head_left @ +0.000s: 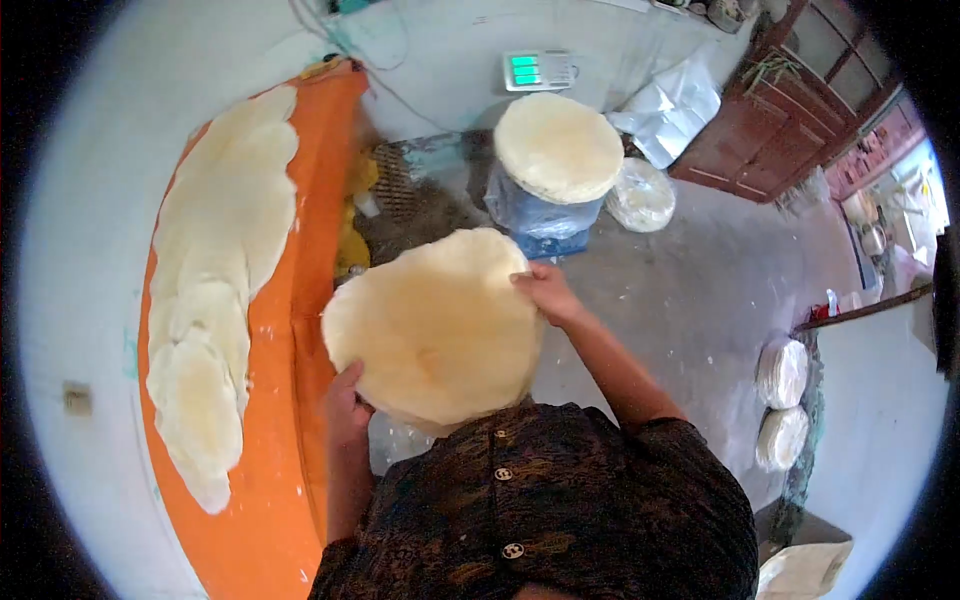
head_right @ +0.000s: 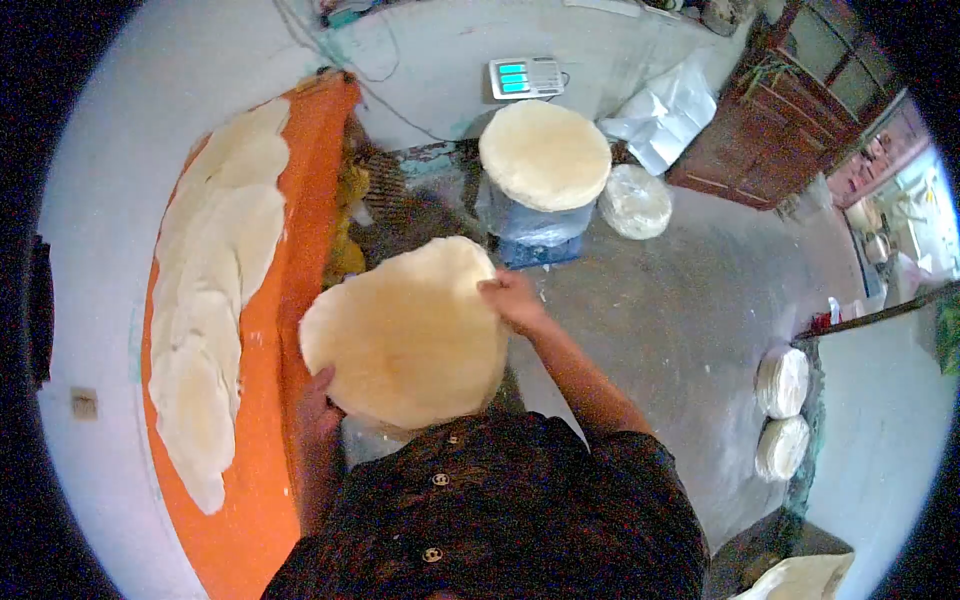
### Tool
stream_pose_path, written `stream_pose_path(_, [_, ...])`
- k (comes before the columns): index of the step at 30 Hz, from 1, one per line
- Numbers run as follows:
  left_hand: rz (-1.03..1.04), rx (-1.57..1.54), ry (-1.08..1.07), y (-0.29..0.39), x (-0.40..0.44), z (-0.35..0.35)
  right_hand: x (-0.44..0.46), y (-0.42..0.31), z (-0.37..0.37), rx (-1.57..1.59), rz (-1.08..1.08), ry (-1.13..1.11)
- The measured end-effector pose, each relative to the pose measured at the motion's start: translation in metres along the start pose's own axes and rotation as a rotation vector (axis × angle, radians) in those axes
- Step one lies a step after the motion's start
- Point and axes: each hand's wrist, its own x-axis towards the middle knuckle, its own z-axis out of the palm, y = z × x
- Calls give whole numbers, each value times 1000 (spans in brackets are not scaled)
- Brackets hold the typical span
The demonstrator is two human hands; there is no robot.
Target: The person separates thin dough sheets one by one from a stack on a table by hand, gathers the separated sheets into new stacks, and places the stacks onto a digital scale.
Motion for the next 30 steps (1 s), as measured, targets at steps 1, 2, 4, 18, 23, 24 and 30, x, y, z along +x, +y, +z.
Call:
stream_pose_path(1, [-27, 47, -84, 5, 11, 21, 5, -4, -15, -15, 4, 52])
stream_pose_path(2, [-47, 64, -92, 5, 30, 37, 10, -10, -29, -30, 10, 105])
stream_pose_path(4, [-88, 98, -117, 11, 74, 67, 19, -26, -47, -67, 48, 221])
stream_pose_path(18, [-254, 310, -528, -1, 339, 299, 171, -130, -249, -151, -179, 487])
stream_pose_path(23, [-214, 228, -459, -32, 429, 355, 253, -173, -321, -106, -168, 479])
stream_pose_path(24, [-213, 246, -422, -38, 439, 361, 267, -175, -335, -192, -163, 500])
stream_pose_path(30, [-281, 352, -29, -98, 502, 337, 324, -98, -397, -926, -3, 384])
